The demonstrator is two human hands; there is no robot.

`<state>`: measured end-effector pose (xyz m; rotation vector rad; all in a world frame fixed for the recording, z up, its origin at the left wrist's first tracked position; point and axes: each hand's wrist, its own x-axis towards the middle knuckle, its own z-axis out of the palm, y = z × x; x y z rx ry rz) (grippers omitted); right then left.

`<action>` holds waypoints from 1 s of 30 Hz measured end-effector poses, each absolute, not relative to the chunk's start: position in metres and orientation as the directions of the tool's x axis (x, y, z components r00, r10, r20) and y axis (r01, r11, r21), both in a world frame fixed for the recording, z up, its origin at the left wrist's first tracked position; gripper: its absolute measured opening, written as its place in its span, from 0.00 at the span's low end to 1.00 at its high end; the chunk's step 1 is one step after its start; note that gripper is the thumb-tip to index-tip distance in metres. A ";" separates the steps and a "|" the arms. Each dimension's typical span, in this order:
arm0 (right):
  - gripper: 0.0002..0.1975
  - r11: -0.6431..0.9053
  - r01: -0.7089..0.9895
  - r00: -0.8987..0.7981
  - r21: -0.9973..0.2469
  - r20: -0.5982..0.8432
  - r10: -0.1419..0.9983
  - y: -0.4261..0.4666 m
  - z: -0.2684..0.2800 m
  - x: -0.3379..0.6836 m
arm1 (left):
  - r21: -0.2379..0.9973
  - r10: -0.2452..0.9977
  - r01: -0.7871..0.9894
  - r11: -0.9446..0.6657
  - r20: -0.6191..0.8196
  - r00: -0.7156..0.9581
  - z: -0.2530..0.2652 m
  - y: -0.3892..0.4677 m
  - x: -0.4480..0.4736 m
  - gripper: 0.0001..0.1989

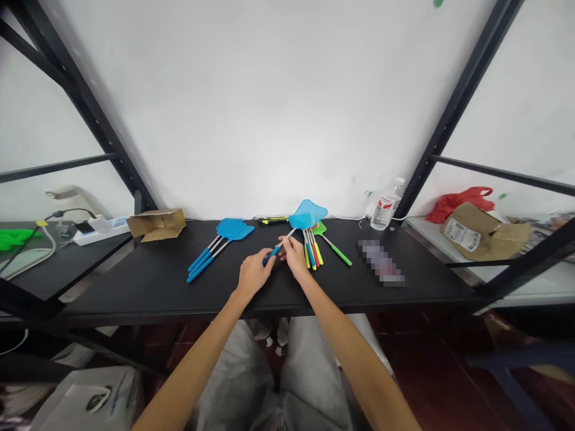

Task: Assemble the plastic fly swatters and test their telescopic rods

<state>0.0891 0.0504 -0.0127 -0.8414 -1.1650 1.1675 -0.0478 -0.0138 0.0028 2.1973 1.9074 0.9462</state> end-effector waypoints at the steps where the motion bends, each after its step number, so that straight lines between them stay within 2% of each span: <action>1: 0.22 0.227 -0.189 -0.017 -0.955 0.234 0.972 0.050 -0.012 0.093 | 0.418 0.927 0.885 -0.205 0.372 0.039 0.002 -0.015 -0.045 0.16; 4: 0.19 0.259 -0.043 -0.029 -0.965 0.261 0.965 0.048 -0.014 0.101 | 0.361 0.943 0.921 -0.146 0.331 0.020 0.002 -0.013 -0.032 0.17; 8: 0.12 0.382 0.073 0.003 -0.921 0.383 0.924 0.043 -0.020 0.103 | 0.331 0.959 0.940 -0.083 0.282 -0.015 0.006 -0.008 -0.012 0.19; 13: 0.12 0.362 0.134 0.149 -0.922 0.380 0.913 0.045 -0.021 0.106 | 0.285 0.951 0.937 -0.205 0.286 0.121 0.008 -0.014 -0.009 0.20; 17: 0.13 0.298 0.357 0.261 -0.885 0.401 0.878 0.046 -0.021 0.106 | 0.249 0.915 0.941 -0.229 0.386 0.120 0.006 -0.018 -0.045 0.17; 20: 0.18 0.194 0.538 0.261 -0.820 0.381 0.887 0.045 -0.020 0.104 | 0.168 0.851 0.984 -0.064 0.524 -0.034 0.002 -0.016 -0.095 0.15; 22: 0.25 0.137 0.605 0.269 -0.785 0.363 0.892 0.043 -0.019 0.101 | 0.173 0.784 0.979 0.110 0.590 -0.192 -0.002 -0.013 -0.130 0.14; 24: 0.32 0.103 0.635 0.284 -0.765 0.355 0.891 0.041 -0.018 0.099 | 0.196 0.739 0.951 0.241 0.598 -0.311 -0.007 -0.012 -0.158 0.14; 26: 0.35 0.090 0.662 0.294 -0.744 0.368 0.882 0.040 -0.019 0.098 | 0.193 0.736 0.931 0.310 0.571 -0.364 -0.011 -0.011 -0.173 0.15; 30: 0.32 0.096 0.742 0.267 -0.664 0.423 0.866 0.038 -0.022 0.096 | 0.160 0.744 0.923 0.349 0.552 -0.377 -0.013 -0.012 -0.174 0.16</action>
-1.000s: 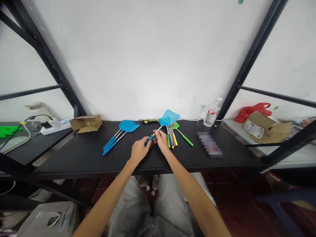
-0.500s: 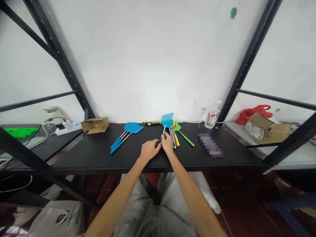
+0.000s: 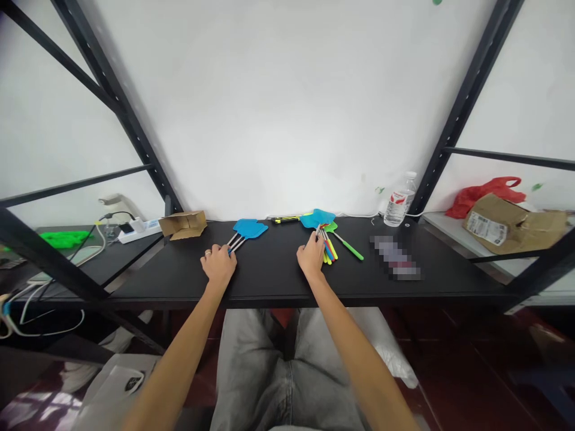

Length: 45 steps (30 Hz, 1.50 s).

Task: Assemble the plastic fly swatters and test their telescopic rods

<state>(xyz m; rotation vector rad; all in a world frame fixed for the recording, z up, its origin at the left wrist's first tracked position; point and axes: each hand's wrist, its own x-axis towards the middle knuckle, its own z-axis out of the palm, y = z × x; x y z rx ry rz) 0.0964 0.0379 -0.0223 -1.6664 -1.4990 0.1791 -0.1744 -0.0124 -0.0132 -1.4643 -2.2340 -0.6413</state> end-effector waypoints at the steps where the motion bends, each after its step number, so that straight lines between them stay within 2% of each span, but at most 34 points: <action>1: 0.32 0.101 0.755 0.254 -0.648 0.431 0.866 0.038 -0.023 0.096 | 0.147 0.746 0.926 0.347 0.556 -0.367 -0.013 -0.013 -0.173 0.16; 6: 0.29 0.158 0.777 0.209 -0.610 0.485 0.849 0.036 -0.025 0.095 | 0.057 0.781 0.952 0.301 0.558 -0.281 -0.010 -0.017 -0.170 0.16; 12: 0.25 0.284 0.782 0.117 -0.555 0.578 0.807 0.033 -0.024 0.093 | 0.031 0.800 0.944 0.328 0.522 -0.295 -0.011 -0.016 -0.169 0.16; 18: 0.20 0.356 0.767 0.070 -0.533 0.622 0.780 0.030 -0.025 0.093 | 0.073 0.756 0.901 0.428 0.518 -0.401 -0.009 -0.013 -0.171 0.14; 23: 0.17 0.408 0.725 0.047 -0.555 0.631 0.774 0.026 -0.019 0.092 | 0.104 0.726 0.907 0.408 0.565 -0.391 0.002 -0.013 -0.175 0.13; 26: 0.16 0.516 0.629 -0.005 -0.581 0.661 0.750 0.023 -0.014 0.092 | 0.117 0.732 0.941 0.318 0.601 -0.322 0.012 -0.014 -0.158 0.16; 30: 0.16 0.617 0.358 -0.174 -0.701 0.599 0.782 0.023 -0.014 0.093 | 0.153 0.811 0.988 0.016 0.577 -0.103 0.014 -0.012 -0.109 0.18; 34: 0.24 0.466 0.004 -0.218 -0.885 0.454 0.864 0.028 -0.018 0.092 | 0.101 0.822 0.962 -0.254 0.547 0.160 0.004 -0.009 -0.077 0.16; 37: 0.27 0.376 -0.172 -0.161 -0.911 0.403 0.901 0.032 -0.018 0.092 | 0.099 0.807 0.947 -0.305 0.554 0.202 0.000 -0.010 -0.076 0.16; 40: 0.25 0.383 -0.213 -0.107 -0.899 0.412 0.905 0.033 -0.018 0.091 | 0.096 0.793 0.940 -0.327 0.570 0.217 -0.002 -0.012 -0.082 0.15; 45: 0.22 0.459 -0.114 -0.088 -0.881 0.469 0.879 0.029 -0.019 0.092 | 0.071 0.772 0.918 -0.391 0.568 0.285 -0.003 -0.013 -0.081 0.17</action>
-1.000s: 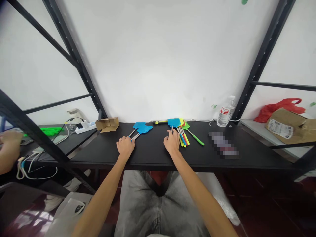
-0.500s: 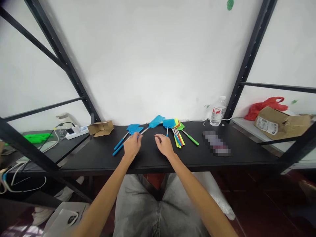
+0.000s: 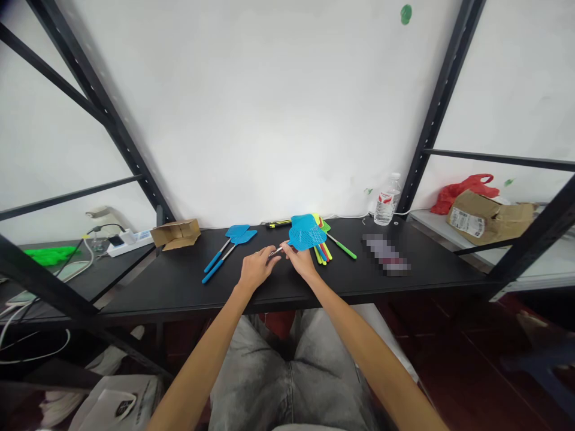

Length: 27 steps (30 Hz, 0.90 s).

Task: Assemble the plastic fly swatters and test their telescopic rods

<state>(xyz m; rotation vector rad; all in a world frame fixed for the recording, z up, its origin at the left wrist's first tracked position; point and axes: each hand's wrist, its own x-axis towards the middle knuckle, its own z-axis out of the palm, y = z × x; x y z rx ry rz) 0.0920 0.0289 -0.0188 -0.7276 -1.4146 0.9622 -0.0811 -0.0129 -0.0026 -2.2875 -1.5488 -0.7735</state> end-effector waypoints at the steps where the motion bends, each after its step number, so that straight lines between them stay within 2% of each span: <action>1: 0.21 0.465 -0.090 -0.098 -0.881 0.472 0.876 0.028 -0.019 0.092 | 0.068 0.777 0.920 -0.385 0.563 0.283 -0.002 -0.013 -0.080 0.18; 6: 0.23 0.432 -0.041 -0.108 -0.901 0.434 0.894 0.032 -0.023 0.092 | 0.045 0.790 0.942 -0.332 0.560 0.251 0.001 -0.013 -0.077 0.17; 16: 0.22 0.402 -0.181 0.039 -0.898 0.401 0.915 0.034 -0.019 0.097 | 0.019 0.774 0.958 -0.286 0.593 0.220 0.001 -0.007 -0.085 0.17; 21: 0.25 0.392 -0.173 0.090 -0.904 0.382 0.920 0.038 -0.019 0.100 | 0.008 0.805 0.968 -0.251 0.557 0.204 0.003 -0.005 -0.094 0.17; 24: 0.26 0.412 -0.129 0.072 -0.902 0.405 0.911 0.037 -0.019 0.103 | 0.023 0.793 0.956 -0.293 0.564 0.230 0.003 -0.007 -0.093 0.18; 27: 0.25 0.441 -0.060 -0.018 -0.896 0.443 0.896 0.032 -0.017 0.105 | 0.021 0.747 0.920 -0.390 0.592 0.303 0.003 -0.010 -0.086 0.18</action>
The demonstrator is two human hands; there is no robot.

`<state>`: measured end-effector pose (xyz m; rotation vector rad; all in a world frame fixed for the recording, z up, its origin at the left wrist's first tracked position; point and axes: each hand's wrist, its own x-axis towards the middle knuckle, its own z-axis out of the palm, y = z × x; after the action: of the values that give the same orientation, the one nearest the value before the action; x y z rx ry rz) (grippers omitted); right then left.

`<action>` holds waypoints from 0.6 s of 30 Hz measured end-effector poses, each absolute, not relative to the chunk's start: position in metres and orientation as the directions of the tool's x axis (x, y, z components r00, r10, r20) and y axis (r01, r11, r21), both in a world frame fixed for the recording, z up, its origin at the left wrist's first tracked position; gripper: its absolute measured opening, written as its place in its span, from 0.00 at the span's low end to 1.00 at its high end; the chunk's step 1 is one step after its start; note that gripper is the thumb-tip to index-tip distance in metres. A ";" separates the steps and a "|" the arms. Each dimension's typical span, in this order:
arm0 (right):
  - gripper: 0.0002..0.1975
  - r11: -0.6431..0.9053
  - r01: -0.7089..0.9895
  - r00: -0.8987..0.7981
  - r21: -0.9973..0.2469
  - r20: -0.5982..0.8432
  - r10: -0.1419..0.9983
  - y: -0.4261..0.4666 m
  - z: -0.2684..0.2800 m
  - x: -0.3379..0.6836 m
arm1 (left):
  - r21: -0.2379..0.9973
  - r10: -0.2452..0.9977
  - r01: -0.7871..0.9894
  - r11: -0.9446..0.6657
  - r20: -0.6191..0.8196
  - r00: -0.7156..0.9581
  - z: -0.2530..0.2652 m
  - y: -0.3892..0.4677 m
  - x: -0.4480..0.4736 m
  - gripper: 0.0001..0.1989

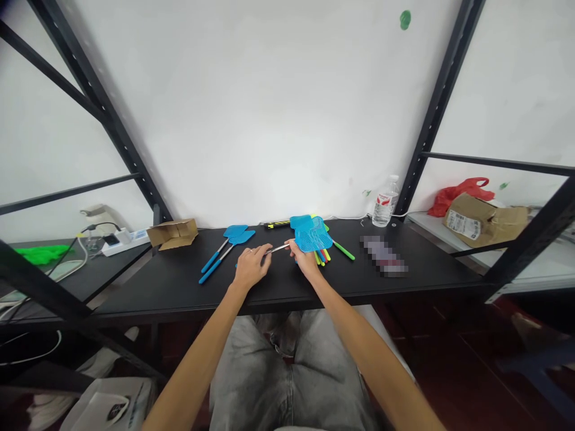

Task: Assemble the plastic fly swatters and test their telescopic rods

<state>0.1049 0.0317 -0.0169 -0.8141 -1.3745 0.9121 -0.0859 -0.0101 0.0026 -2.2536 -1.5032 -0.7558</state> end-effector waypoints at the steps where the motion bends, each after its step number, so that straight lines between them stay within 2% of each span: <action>1: 0.25 0.454 -0.029 -0.059 -0.891 0.454 0.889 0.030 -0.016 0.105 | 0.012 0.735 0.909 -0.417 0.592 0.330 0.003 -0.011 -0.083 0.18; 5: 0.24 0.471 -0.005 -0.166 -0.882 0.465 0.869 0.028 -0.017 0.104 | -0.007 0.743 0.907 -0.421 0.571 0.349 0.002 -0.011 -0.076 0.19; 11: 0.24 0.395 -0.114 -0.089 -0.911 0.406 0.910 0.036 -0.024 0.098 | -0.011 0.747 0.923 -0.384 0.584 0.318 0.000 -0.007 -0.075 0.20; 16: 0.22 0.393 -0.162 -0.031 -0.905 0.403 0.915 0.036 -0.019 0.099 | -0.008 0.761 0.933 -0.361 0.576 0.299 -0.001 -0.006 -0.074 0.18; 18: 0.23 0.381 -0.202 0.043 -0.902 0.380 0.924 0.039 -0.017 0.106 | -0.001 0.768 0.945 -0.327 0.583 0.267 0.000 -0.006 -0.082 0.18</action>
<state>0.1058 0.0385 -0.0165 -0.7734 -1.2159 1.0078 -0.0816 -0.0060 0.0004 -2.1945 -1.5612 -0.7042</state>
